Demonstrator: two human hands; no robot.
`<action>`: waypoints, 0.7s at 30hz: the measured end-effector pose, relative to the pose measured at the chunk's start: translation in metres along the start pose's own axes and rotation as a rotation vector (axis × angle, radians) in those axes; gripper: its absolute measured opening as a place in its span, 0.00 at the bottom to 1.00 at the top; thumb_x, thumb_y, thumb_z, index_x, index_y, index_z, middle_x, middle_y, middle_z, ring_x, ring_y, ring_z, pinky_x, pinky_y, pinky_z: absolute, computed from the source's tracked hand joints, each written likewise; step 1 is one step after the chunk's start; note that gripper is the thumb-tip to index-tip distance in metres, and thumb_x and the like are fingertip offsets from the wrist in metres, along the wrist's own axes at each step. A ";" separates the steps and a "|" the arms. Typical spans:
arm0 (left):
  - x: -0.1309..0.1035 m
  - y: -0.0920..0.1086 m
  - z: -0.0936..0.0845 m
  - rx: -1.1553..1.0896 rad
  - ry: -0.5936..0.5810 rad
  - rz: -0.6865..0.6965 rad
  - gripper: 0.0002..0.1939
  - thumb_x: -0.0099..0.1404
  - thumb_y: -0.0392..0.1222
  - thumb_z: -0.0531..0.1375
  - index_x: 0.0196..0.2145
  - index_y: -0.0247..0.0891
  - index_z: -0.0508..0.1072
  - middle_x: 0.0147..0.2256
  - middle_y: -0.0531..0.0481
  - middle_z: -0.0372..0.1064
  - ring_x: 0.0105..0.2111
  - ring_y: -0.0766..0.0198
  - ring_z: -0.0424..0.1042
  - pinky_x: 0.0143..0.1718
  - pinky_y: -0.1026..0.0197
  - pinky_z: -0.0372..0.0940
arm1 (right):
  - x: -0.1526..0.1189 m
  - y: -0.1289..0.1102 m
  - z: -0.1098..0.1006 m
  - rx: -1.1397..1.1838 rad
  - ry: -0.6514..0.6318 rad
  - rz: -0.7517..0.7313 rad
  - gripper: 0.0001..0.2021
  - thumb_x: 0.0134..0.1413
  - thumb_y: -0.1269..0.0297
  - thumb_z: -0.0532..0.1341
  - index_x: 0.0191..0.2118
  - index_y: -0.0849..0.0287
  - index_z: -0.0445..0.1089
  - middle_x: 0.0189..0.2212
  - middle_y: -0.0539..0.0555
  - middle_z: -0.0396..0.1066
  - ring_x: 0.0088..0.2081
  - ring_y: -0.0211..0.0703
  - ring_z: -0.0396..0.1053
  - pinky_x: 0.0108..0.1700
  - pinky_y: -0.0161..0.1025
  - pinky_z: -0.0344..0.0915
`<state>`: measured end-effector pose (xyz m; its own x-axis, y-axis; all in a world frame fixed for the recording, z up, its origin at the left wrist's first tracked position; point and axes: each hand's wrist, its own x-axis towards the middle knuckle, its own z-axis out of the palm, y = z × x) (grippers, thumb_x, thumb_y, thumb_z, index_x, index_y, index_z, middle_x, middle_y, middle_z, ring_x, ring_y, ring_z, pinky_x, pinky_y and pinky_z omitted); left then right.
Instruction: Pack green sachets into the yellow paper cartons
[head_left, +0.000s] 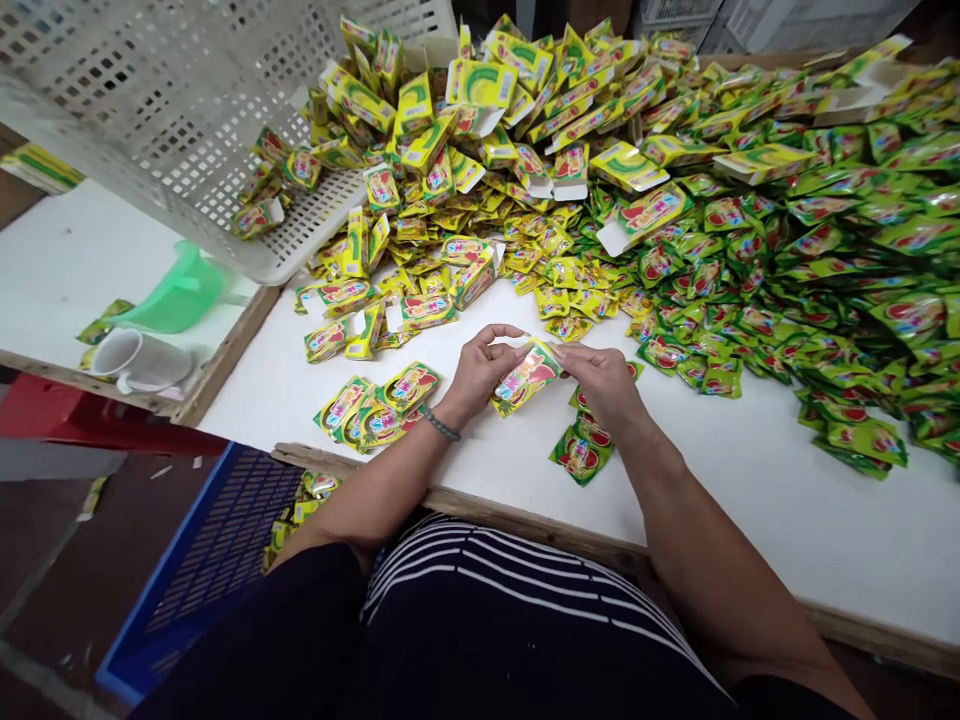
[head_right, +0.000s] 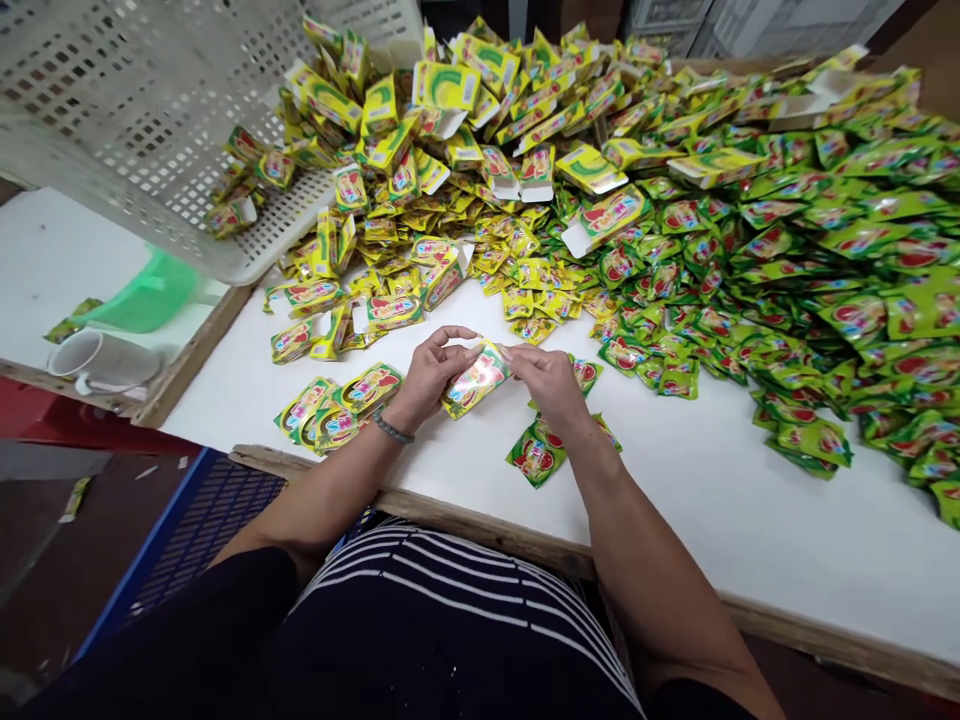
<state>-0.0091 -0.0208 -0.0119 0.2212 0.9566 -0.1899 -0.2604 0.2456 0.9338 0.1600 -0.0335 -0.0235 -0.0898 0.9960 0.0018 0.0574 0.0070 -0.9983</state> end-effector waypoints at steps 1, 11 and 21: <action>0.000 0.000 0.000 -0.013 0.007 0.003 0.28 0.45 0.50 0.72 0.39 0.36 0.67 0.19 0.60 0.66 0.17 0.74 0.61 0.21 0.68 0.55 | -0.002 -0.002 0.003 -0.062 0.027 -0.066 0.12 0.53 0.55 0.62 0.38 0.54 0.79 0.39 0.54 0.78 0.42 0.48 0.73 0.47 0.49 0.69; 0.002 0.008 -0.005 -0.008 -0.001 -0.007 0.26 0.45 0.48 0.71 0.39 0.37 0.67 0.18 0.61 0.62 0.17 0.74 0.57 0.21 0.68 0.51 | -0.009 -0.006 0.023 -0.426 0.124 -0.331 0.16 0.58 0.55 0.58 0.49 0.51 0.75 0.47 0.57 0.76 0.49 0.50 0.72 0.54 0.52 0.66; -0.024 0.031 -0.034 1.337 -0.005 0.196 0.16 0.62 0.42 0.59 0.48 0.39 0.72 0.30 0.46 0.71 0.34 0.57 0.69 0.39 0.57 0.61 | -0.011 0.010 0.021 -0.517 0.111 -0.364 0.19 0.59 0.52 0.57 0.49 0.56 0.75 0.48 0.62 0.75 0.49 0.52 0.72 0.44 0.51 0.73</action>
<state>-0.0546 -0.0307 0.0115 0.2902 0.9567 -0.0224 0.8186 -0.2360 0.5237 0.1403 -0.0460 -0.0345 -0.0920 0.9250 0.3687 0.5175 0.3608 -0.7759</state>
